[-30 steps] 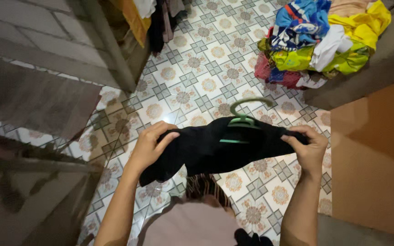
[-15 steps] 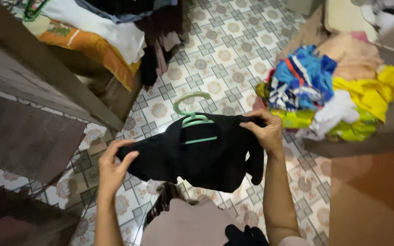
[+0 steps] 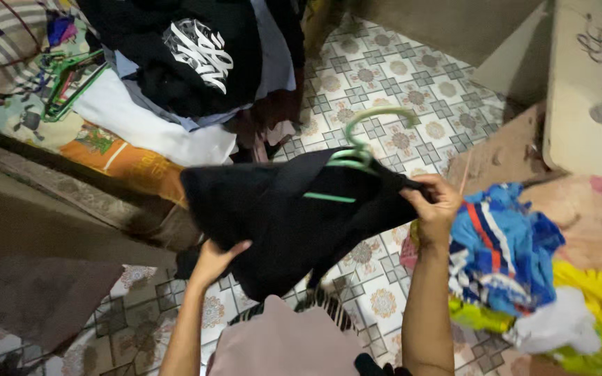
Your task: The person repeatedly removes shirts and tops from a wardrobe, carries them to a bed, and places them on a growing pile. The person handles items one at a time, including a white shirt, a brown shirt, a gray shirt, a blue Disney shirt, and black tops.
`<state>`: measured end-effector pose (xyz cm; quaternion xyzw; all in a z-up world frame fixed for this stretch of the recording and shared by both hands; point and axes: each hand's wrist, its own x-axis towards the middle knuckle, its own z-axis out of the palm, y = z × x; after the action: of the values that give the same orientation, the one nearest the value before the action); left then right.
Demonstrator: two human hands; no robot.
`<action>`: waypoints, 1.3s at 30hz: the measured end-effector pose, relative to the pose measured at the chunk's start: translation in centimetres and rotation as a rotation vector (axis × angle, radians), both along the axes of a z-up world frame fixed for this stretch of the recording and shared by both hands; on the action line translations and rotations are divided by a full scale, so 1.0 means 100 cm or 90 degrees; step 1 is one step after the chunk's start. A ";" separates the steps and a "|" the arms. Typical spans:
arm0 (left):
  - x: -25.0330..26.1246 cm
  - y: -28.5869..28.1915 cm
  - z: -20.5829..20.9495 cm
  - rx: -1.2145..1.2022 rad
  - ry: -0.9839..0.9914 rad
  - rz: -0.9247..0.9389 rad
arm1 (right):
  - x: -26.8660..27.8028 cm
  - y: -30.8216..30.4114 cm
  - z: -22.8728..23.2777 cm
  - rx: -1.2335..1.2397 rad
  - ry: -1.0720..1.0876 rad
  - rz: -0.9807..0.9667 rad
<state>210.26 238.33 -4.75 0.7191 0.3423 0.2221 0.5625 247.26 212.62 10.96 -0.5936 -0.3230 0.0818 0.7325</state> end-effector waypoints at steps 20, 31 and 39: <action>0.316 0.197 0.090 0.094 -0.113 0.251 | 0.471 0.385 0.043 -0.006 -0.158 0.073; 0.282 0.319 0.172 -0.021 -0.055 0.589 | 0.469 0.704 0.142 0.055 -0.221 0.317; 0.335 0.449 0.165 0.165 0.084 0.576 | 0.469 0.901 0.099 0.029 -0.246 0.400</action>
<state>243.78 283.28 11.75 0.5747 0.6255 0.4397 0.2918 294.13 302.73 20.84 -0.4538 -0.6232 0.1819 0.6103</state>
